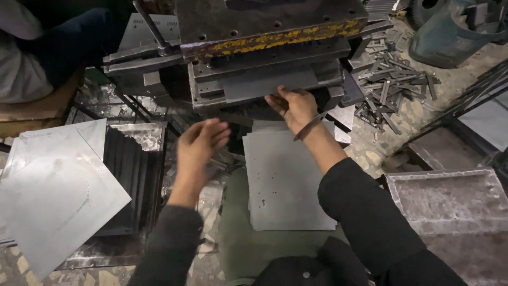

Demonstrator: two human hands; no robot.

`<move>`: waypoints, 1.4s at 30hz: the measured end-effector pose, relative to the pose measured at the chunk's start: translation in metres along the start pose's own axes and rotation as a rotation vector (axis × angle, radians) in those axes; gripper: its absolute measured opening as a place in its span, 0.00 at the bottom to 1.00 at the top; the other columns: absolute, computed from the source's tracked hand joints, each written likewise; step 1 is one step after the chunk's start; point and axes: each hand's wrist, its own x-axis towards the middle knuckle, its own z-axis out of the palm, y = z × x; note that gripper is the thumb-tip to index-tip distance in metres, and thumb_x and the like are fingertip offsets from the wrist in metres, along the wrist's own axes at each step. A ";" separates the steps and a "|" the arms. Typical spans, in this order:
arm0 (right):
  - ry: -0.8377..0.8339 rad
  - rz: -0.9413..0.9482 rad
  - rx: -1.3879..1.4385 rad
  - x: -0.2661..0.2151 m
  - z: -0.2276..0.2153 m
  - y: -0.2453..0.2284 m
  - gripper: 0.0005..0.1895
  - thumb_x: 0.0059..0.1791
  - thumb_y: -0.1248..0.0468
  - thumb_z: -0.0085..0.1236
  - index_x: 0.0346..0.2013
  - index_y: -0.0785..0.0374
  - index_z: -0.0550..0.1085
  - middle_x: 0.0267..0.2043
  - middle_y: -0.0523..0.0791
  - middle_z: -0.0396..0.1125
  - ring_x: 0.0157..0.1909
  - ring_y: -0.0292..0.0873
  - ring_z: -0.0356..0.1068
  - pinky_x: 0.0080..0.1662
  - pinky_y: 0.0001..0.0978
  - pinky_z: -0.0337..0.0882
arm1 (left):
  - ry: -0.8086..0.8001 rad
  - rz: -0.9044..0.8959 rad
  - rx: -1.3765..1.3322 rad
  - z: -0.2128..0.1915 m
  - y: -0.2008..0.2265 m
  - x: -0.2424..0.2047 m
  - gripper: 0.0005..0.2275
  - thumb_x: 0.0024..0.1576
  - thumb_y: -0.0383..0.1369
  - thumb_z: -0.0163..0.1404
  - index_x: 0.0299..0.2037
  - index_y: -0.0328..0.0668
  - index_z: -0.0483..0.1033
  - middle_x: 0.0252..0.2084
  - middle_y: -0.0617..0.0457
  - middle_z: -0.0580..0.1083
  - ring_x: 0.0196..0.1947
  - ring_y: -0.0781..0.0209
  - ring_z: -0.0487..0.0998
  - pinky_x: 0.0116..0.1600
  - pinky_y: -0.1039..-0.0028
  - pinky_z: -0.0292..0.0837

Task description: Placing individual metal sheets into a stamping machine to be processed and then stacking the finished sheets.

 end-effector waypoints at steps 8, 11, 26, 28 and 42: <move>-0.022 -0.010 0.014 -0.011 0.002 -0.002 0.15 0.51 0.73 0.59 0.46 0.75 0.63 0.37 0.53 0.64 0.40 0.58 0.77 0.45 0.50 0.86 | 0.296 0.406 0.442 -0.181 -0.005 -0.035 0.09 0.69 0.34 0.51 0.52 0.37 0.78 0.42 0.41 0.79 0.44 0.53 0.81 0.49 0.67 0.79; -0.121 -0.021 0.034 -0.014 -0.003 -0.002 0.04 0.53 0.73 0.54 0.37 0.75 0.73 0.38 0.53 0.71 0.40 0.51 0.76 0.45 0.36 0.81 | 0.521 0.671 0.914 -0.273 -0.023 -0.040 0.07 0.72 0.21 0.51 0.57 0.24 0.77 0.46 0.39 0.76 0.42 0.53 0.75 0.48 0.68 0.71; 0.045 0.139 0.090 -0.017 0.006 -0.014 0.12 0.52 0.75 0.48 0.50 0.79 0.68 0.44 0.60 0.70 0.40 0.53 0.74 0.43 0.38 0.80 | 0.769 -0.011 0.515 -0.334 -0.027 -0.093 0.20 0.73 0.43 0.56 0.54 0.28 0.71 0.49 0.43 0.73 0.42 0.56 0.78 0.48 0.76 0.80; -0.125 0.115 -0.003 -0.029 0.000 -0.019 0.08 0.56 0.71 0.49 0.46 0.76 0.68 0.39 0.54 0.73 0.35 0.43 0.74 0.41 0.30 0.79 | 0.721 -0.025 0.545 -0.332 -0.023 -0.095 0.21 0.76 0.40 0.52 0.50 0.18 0.69 0.48 0.36 0.73 0.42 0.50 0.81 0.48 0.75 0.82; 0.194 0.596 -0.381 -0.266 -0.183 0.064 0.24 0.54 0.56 0.50 0.47 0.79 0.74 0.40 0.60 0.74 0.34 0.52 0.70 0.37 0.41 0.70 | 0.616 0.548 0.746 -0.546 -0.182 -0.062 0.13 0.89 0.24 0.41 0.53 0.16 0.71 0.48 0.33 0.73 0.41 0.50 0.74 0.49 0.68 0.73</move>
